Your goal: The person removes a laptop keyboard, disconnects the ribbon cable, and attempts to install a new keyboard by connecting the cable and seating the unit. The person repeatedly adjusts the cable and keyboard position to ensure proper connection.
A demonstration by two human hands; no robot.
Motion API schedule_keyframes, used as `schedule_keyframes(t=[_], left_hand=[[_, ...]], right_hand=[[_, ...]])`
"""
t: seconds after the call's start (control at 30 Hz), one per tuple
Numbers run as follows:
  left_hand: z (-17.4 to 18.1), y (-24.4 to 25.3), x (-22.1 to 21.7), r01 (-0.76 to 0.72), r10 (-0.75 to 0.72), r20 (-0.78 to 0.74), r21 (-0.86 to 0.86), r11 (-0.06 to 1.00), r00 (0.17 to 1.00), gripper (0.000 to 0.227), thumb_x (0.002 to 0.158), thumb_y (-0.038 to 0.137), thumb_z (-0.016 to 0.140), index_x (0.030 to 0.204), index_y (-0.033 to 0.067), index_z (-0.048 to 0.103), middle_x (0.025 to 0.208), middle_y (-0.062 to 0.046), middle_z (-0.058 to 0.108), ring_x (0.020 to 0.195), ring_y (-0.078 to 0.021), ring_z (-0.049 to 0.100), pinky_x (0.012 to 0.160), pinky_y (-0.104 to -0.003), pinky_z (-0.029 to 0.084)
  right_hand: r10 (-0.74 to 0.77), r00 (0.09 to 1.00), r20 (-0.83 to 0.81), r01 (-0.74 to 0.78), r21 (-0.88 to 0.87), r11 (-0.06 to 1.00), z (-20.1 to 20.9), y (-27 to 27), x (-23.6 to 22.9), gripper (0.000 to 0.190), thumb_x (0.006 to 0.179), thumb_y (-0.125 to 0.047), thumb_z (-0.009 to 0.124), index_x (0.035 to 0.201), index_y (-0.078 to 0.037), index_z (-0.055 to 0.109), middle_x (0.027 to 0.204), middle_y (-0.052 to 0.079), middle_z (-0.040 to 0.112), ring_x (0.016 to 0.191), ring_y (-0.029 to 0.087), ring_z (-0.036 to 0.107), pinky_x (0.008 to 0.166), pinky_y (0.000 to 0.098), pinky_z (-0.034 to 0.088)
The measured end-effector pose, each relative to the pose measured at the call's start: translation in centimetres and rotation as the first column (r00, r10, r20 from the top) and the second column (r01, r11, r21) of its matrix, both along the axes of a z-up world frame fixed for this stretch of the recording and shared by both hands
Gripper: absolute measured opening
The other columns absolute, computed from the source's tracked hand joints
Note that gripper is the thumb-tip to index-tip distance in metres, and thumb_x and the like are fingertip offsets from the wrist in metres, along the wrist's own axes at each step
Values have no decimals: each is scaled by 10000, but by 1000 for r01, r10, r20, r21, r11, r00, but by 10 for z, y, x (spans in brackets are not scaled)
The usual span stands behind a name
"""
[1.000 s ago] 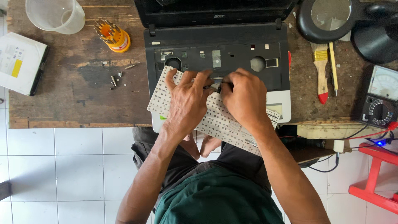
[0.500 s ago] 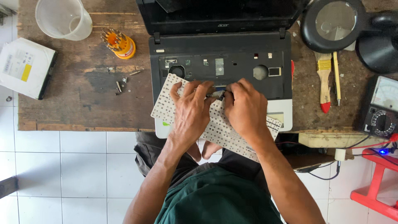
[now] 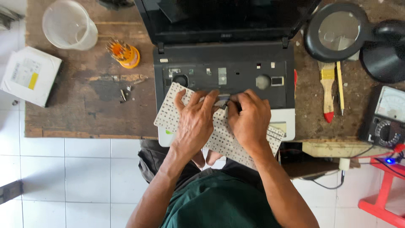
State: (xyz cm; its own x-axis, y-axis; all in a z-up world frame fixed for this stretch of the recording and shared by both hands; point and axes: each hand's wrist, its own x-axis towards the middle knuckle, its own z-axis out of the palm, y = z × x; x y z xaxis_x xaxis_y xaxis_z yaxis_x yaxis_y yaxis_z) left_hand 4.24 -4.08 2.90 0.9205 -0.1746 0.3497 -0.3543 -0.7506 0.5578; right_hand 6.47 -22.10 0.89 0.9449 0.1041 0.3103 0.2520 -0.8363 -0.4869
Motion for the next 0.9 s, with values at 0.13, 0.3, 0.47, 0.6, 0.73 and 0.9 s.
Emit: schedule_keyframes(t=[0.13,0.3,0.47,0.6,0.73,0.9], left_hand=[[3,-2,0,-9,9,1,24,1000,1000,349,1067,84,705,1410,45,663,867,-97,786,1184,-252,707,1181,-691,246],[-1,-2,0,-8,10,-21,68,998,1000,350,1098,132,656,1441,65,647,931,-69,797,1226,-221,681,1193,-678,236],[1,-3,4,-11,12,-17,47,999,1000,353,1089,115,679,1436,54,662,930,-93,802,1208,-252,687,1187,-696,236],[-6,0,5,-10,9,-13,-24,1000,1000,327,1097,138,683,1413,55,673,936,-99,801,1208,-257,687,1184,-700,243],[0,1,5,5,-6,-13,-47,999,1000,301,1085,115,700,1379,49,695,917,-94,783,1160,-261,685,1186,-703,230],[4,1,6,20,-20,2,-5,1000,1000,311,1087,120,686,1392,56,688,898,-75,776,1165,-253,689,1190,-714,218]], right_hand=[[24,998,-58,-22,26,999,-1,-3,6,106,887,-148,895,948,-147,808,830,8,673,847,359,755,741,500,542],[13,995,-94,-2,121,993,-6,-3,7,127,887,-117,868,979,-143,785,827,39,687,847,395,749,753,525,554],[27,991,-128,-9,138,990,3,-4,10,128,882,-94,882,962,-143,796,837,60,707,815,404,753,738,518,552],[36,988,-148,-13,155,988,9,-2,11,129,866,-71,882,943,-132,798,838,75,730,805,406,765,709,510,561],[33,985,-172,-1,183,983,9,-4,13,149,849,-62,886,945,-133,797,837,75,730,805,392,766,708,491,576],[77,981,-178,-45,174,984,3,-11,17,130,869,-94,894,918,-128,778,825,109,692,834,403,752,689,488,571]])
